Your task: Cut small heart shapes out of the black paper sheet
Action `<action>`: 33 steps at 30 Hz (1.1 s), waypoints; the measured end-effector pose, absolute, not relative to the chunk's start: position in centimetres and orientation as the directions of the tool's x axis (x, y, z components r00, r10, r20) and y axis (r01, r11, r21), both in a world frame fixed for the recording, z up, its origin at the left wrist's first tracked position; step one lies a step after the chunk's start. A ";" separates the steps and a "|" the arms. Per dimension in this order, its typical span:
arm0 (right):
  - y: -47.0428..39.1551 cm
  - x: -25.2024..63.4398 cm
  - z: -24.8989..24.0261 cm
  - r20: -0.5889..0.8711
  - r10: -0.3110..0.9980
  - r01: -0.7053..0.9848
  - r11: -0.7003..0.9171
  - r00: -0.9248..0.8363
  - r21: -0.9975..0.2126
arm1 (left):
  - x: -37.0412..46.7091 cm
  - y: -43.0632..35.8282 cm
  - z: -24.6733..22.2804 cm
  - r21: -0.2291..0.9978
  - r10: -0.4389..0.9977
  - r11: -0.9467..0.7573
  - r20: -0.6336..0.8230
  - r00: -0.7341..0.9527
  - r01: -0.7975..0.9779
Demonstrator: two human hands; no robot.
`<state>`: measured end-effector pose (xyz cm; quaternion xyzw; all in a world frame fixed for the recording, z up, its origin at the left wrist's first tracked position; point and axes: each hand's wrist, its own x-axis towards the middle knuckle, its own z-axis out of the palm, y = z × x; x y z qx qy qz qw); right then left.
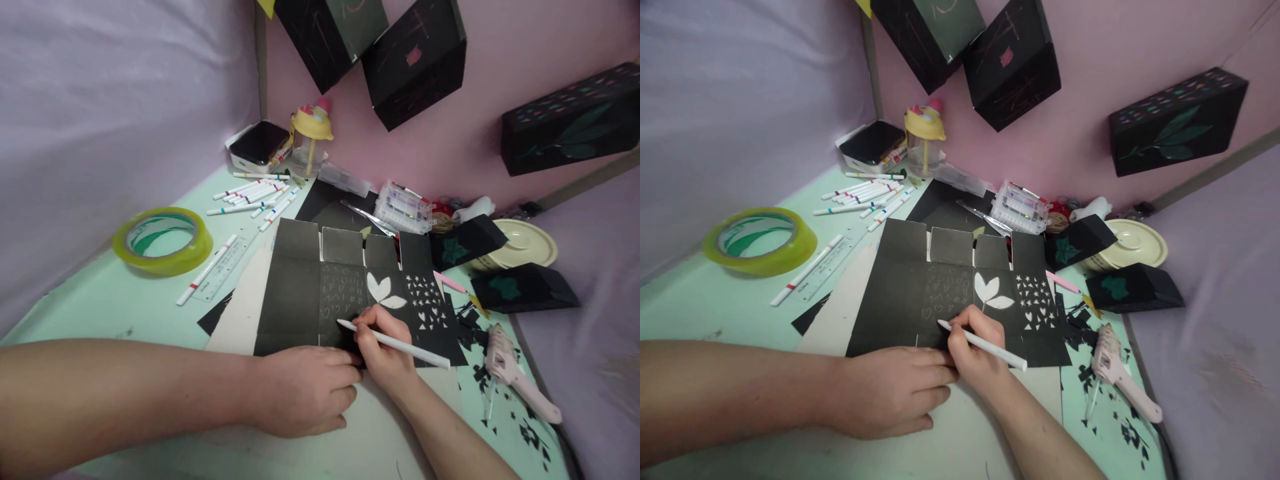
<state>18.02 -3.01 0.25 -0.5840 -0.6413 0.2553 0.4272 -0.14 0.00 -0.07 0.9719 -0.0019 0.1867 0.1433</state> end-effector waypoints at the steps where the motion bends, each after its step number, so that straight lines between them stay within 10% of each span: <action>1: -3.0 18.0 0.2 0.250 0.967 0.532 0.188 0.046 -0.826 | -0.1 0.0 -0.1 0.276 0.046 -0.959 0.363 0.931 -0.060; 33: -3.1 18.0 0.2 0.230 0.972 0.492 0.176 0.051 -0.853 | -0.2 0.0 -0.4 0.288 0.038 -0.955 0.346 0.937 -0.068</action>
